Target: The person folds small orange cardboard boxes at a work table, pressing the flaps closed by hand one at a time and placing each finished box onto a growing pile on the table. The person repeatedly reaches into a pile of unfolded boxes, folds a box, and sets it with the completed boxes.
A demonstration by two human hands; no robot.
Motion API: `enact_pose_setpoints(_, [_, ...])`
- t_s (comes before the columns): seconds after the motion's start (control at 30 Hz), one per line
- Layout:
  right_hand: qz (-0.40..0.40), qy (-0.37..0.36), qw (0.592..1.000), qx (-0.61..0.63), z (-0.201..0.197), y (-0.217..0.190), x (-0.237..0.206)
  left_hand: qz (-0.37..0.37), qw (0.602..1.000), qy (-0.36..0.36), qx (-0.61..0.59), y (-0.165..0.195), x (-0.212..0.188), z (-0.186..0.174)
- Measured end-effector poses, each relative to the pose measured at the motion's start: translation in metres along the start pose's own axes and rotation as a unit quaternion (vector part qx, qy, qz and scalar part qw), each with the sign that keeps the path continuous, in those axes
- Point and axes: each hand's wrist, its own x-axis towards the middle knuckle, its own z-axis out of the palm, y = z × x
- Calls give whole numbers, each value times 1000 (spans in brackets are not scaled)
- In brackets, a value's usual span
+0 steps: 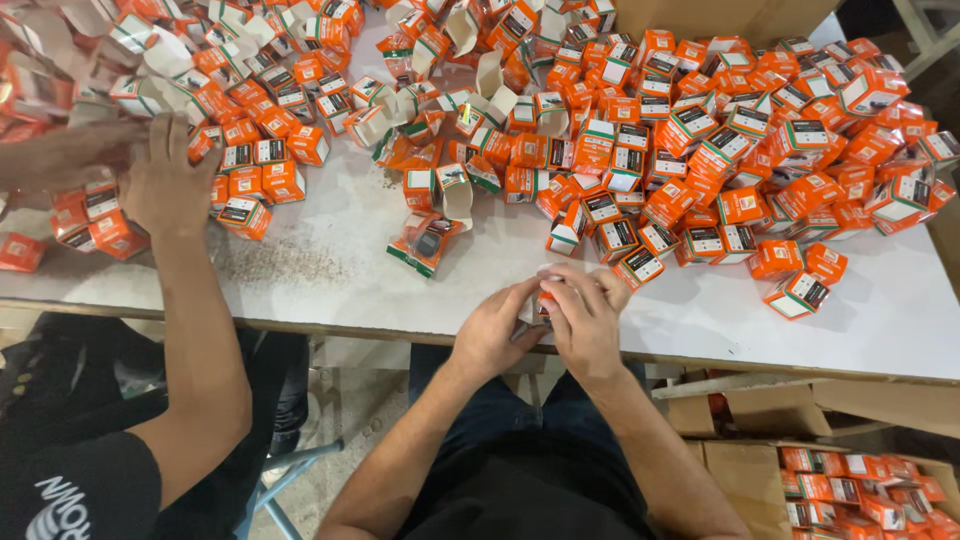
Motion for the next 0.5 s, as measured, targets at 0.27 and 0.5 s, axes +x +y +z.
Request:
enact_pose_setpoints(0.27, [80,-25,990,111,14,26,-10,-10,1000,10,11,7,-2,-2])
enact_pose_setpoints(0.5, [-25,-89,996,19,-28,7,-5,-12,1000,17,9,15,0,-7])
